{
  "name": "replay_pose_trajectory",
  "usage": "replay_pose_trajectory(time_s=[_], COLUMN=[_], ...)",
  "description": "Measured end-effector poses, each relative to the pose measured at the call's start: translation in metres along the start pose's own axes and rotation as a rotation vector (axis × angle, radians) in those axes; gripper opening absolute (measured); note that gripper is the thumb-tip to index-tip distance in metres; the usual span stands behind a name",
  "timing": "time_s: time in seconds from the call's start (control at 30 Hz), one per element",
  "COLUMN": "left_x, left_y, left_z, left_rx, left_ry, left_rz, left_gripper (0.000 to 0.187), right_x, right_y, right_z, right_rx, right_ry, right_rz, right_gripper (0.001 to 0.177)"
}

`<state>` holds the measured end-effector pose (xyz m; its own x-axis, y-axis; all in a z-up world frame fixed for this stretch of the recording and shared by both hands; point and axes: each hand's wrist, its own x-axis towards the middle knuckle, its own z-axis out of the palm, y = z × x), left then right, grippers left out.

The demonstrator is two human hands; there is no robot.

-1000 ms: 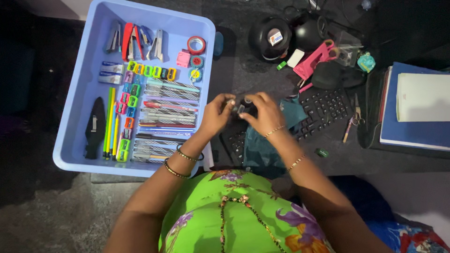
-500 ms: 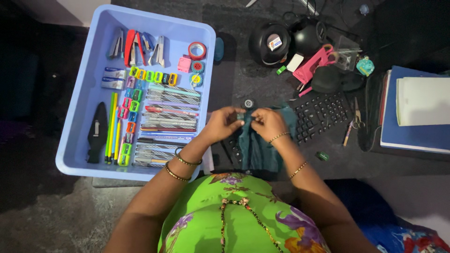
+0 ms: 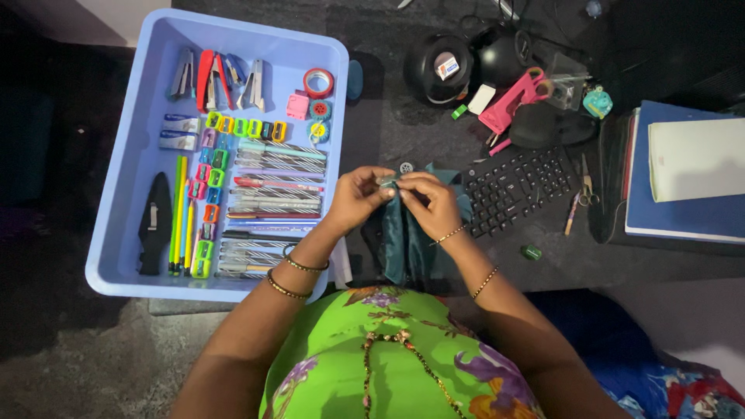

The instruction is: The person organizes various small stationery items by picking them up from a cluttered desk and placing them into a light blue plastic bin. They handle items such as pencil sharpeners, tape rolls, scissors, and a stapler, arranging them within the bin.

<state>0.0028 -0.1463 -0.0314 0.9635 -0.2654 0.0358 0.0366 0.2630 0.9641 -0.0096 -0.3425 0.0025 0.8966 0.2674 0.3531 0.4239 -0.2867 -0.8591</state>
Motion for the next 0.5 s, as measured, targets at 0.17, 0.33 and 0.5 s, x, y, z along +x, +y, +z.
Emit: replay_pose_trajectory(time_s=[0.17,0.33,0.5], left_x=[0.001,0.000,0.000], left_y=[-0.006,-0.010,-0.009], left_z=[-0.004,-0.005,-0.010], left_rx=[0.004,-0.059,-0.103], left_ry=[0.041,0.029,0.048], left_rz=[0.018,0.062,0.065], left_gripper=[0.033,0.034,0.033], right_x=[0.006,0.015,0.011], right_y=[-0.002,-0.021,-0.035], right_z=[-0.012,-0.006,0.010], right_rx=[-0.115,-0.051,-0.190], right_ry=[0.070,0.177,0.120], right_rz=[0.213,-0.007,-0.094], right_gripper=[0.010,0.016,0.018])
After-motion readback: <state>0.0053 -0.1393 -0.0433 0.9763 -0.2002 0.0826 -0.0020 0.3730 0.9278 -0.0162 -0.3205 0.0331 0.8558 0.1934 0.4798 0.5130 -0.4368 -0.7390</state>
